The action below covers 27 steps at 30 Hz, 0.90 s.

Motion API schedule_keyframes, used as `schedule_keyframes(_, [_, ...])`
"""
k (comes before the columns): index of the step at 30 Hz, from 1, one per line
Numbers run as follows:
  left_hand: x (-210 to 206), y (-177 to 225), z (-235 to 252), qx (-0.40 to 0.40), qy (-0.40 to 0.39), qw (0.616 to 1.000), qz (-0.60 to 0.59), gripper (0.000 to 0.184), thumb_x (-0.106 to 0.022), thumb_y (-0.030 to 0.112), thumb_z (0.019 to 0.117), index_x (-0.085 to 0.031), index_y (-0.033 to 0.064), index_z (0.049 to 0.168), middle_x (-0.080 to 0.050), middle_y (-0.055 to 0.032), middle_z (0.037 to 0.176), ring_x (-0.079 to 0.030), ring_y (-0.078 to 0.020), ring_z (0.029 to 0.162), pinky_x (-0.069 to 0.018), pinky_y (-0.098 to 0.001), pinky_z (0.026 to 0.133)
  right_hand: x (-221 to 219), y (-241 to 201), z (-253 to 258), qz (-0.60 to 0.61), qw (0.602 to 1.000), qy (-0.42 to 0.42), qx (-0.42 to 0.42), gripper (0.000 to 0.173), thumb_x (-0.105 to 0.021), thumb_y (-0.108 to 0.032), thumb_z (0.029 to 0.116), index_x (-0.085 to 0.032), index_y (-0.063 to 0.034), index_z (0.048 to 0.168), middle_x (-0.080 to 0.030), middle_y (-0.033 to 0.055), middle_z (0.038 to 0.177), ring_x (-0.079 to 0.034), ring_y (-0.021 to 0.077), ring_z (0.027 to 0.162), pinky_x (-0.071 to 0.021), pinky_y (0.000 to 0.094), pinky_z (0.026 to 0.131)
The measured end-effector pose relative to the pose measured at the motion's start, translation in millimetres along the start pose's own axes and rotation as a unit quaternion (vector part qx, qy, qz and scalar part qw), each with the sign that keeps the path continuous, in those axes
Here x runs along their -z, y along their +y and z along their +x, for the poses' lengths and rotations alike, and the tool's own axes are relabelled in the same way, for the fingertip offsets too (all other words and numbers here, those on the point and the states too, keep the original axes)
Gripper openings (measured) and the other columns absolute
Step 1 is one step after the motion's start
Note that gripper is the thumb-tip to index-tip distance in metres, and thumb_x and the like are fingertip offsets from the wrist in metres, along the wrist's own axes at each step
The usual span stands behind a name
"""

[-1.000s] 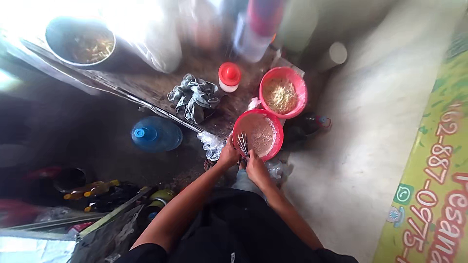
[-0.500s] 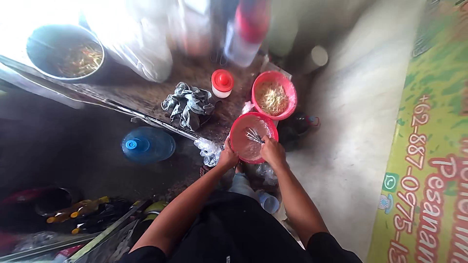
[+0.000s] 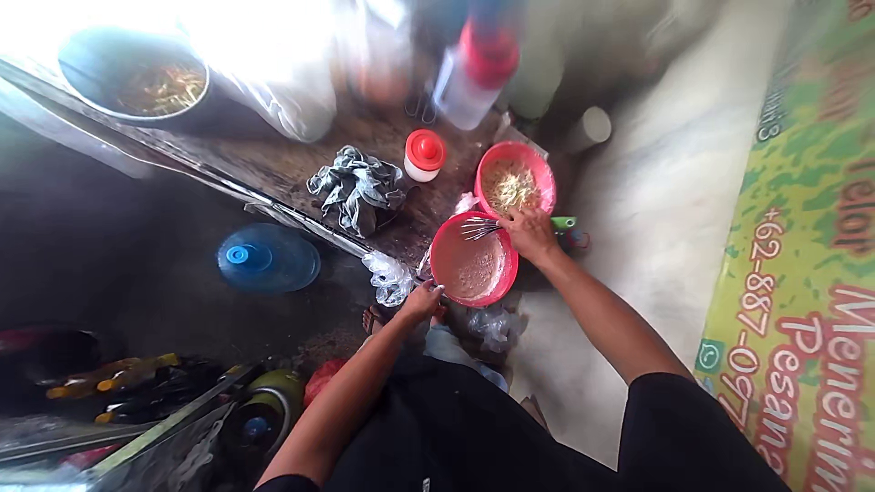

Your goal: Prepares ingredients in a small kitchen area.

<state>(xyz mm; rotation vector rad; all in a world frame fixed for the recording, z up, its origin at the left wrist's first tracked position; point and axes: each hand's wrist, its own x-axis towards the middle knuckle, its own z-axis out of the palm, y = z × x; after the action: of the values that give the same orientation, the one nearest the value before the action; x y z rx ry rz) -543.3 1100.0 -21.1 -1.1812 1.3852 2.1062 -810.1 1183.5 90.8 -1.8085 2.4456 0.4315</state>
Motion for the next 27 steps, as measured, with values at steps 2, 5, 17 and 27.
schedule_keyframes(2, [-10.9,5.9,6.4,-0.021,0.049,0.995,0.082,0.042,-0.045,0.029,0.1092,-0.056,-0.001,0.137,-0.069,-0.0235,0.119,-0.071,-0.0303,0.106,-0.0572,-0.0491,0.096,-0.5,9.6,-10.7,-0.011,0.997,-0.047,-0.057,0.026,-0.054,-0.013,0.1023,-0.075,-0.0182,0.118,-0.069,0.0148,0.12,-0.066,0.0396,0.107,-0.0522,0.0593,0.084])
schedule_keyframes(5, [-16.9,9.3,8.4,-0.025,0.099,0.98,0.169,0.042,-0.046,0.032,0.1077,-0.064,-0.0024,0.125,-0.069,-0.0265,0.118,-0.066,-0.0401,0.116,-0.0493,-0.0606,0.102,-5.3,12.9,-42.0,-0.016,0.983,-0.128,-0.13,0.026,-0.052,-0.014,0.1026,-0.073,-0.015,0.117,-0.068,0.0167,0.12,-0.066,0.0414,0.103,-0.0526,0.06,0.078])
schedule_keyframes(17, [-24.1,2.0,14.5,-0.04,0.139,0.988,0.054,0.06,-0.054,0.023,0.1034,-0.033,0.0139,0.158,-0.065,-0.0256,0.127,-0.066,-0.0412,0.116,-0.0517,-0.0627,0.098,-3.7,-93.4,-119.0,0.168,0.909,-0.335,-0.185,0.032,-0.047,-0.023,0.1046,-0.066,-0.0123,0.128,-0.071,0.0197,0.113,-0.069,0.0398,0.109,-0.0546,0.0611,0.088])
schedule_keyframes(27, [-16.5,2.5,17.2,-0.041,0.084,0.993,0.072,0.066,-0.051,0.021,0.1057,-0.017,0.0152,0.162,-0.064,-0.0272,0.126,-0.071,-0.0394,0.108,-0.058,-0.06,0.092,-29.0,-129.7,-82.0,0.278,0.894,-0.247,-0.25,0.033,-0.048,-0.029,0.1069,-0.067,-0.0174,0.132,-0.073,0.0159,0.113,-0.07,0.0368,0.108,-0.0553,0.0598,0.087])
